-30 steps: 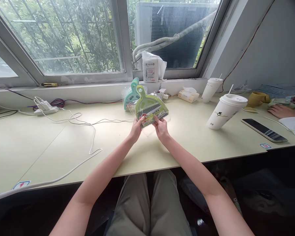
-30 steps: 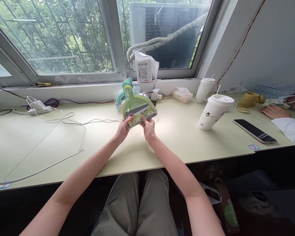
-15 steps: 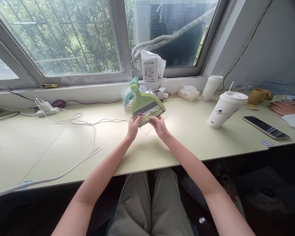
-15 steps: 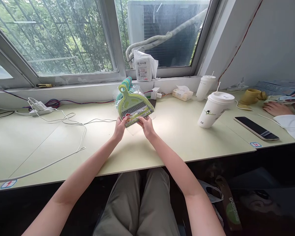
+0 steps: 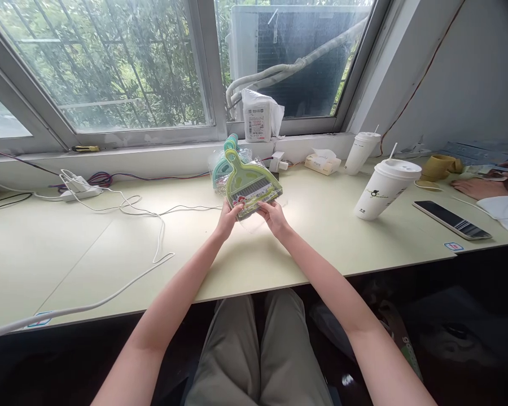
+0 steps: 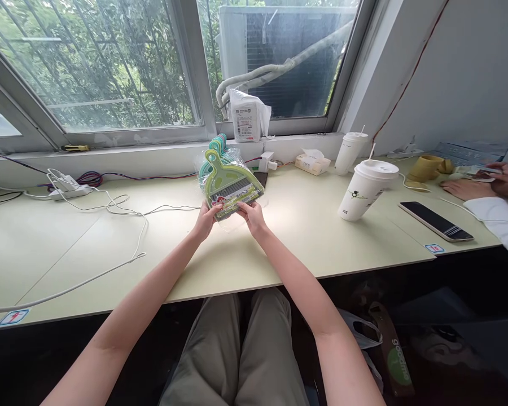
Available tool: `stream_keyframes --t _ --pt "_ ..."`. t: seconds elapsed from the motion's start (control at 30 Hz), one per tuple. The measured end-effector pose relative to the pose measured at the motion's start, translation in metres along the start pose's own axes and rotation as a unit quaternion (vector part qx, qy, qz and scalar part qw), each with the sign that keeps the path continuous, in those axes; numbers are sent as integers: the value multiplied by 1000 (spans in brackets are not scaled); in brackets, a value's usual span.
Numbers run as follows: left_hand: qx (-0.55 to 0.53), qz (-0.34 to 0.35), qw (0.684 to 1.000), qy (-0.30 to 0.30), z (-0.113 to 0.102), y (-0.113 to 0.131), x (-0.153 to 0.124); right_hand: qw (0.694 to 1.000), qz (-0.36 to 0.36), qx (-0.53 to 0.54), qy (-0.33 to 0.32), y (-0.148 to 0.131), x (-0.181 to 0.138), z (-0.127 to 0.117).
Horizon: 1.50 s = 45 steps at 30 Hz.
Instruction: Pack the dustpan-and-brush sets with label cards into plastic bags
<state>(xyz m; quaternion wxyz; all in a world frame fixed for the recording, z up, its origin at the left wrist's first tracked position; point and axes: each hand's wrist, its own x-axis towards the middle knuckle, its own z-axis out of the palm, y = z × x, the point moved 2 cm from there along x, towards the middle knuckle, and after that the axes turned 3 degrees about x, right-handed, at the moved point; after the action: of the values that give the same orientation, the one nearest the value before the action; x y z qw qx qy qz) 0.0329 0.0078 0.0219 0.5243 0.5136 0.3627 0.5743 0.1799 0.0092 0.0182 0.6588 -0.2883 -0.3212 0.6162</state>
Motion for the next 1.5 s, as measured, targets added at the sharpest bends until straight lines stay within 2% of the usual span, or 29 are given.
stream_keyframes --t 0.43,0.53,0.63,0.7,0.73,0.8,0.83,0.9,0.97,1.07,1.17,1.27,1.37,1.5 --pt "-16 -15 1000 -11 -1 1 0 1000 22 5 -4 2 3 -1" --pt "-14 -31 999 -3 -7 -3 8 997 52 -55 7 0 10 -9" --pt "-11 -14 1000 21 -28 -1 19 977 58 -203 0 -7 15 -21" --pt "-11 7 999 50 -47 4 25 936 -17 -352 19 -15 16 -29" --pt "-12 8 998 57 -56 6 27 900 -78 -427 32 -20 16 -31" --pt "-7 -8 998 60 -70 8 28 810 -205 -549 27 -25 12 -31" --pt "-6 -21 998 64 -75 7 29 765 -254 -591 5 -25 10 -29" --pt "-10 -48 996 72 -78 5 27 695 -306 -649 -48 -22 7 -25" --pt "-16 -73 995 64 -74 0 26 649 -326 -683 -74 -18 7 -23" --pt "-11 -110 994 24 -64 -5 24 619 -352 -697 -85 -13 9 -25" --pt "5 -126 992 11 -62 -6 23 621 -378 -680 -96 -11 12 -28" --pt "23 -117 993 -15 -67 -4 24 649 -387 -648 -99 -12 13 -29" --pt "39 -124 990 -57 -72 -3 24 698 -370 -608 -79 -12 14 -29" --pt "40 -156 984 -80 -71 -5 21 785 -351 -511 8 -11 15 -32"
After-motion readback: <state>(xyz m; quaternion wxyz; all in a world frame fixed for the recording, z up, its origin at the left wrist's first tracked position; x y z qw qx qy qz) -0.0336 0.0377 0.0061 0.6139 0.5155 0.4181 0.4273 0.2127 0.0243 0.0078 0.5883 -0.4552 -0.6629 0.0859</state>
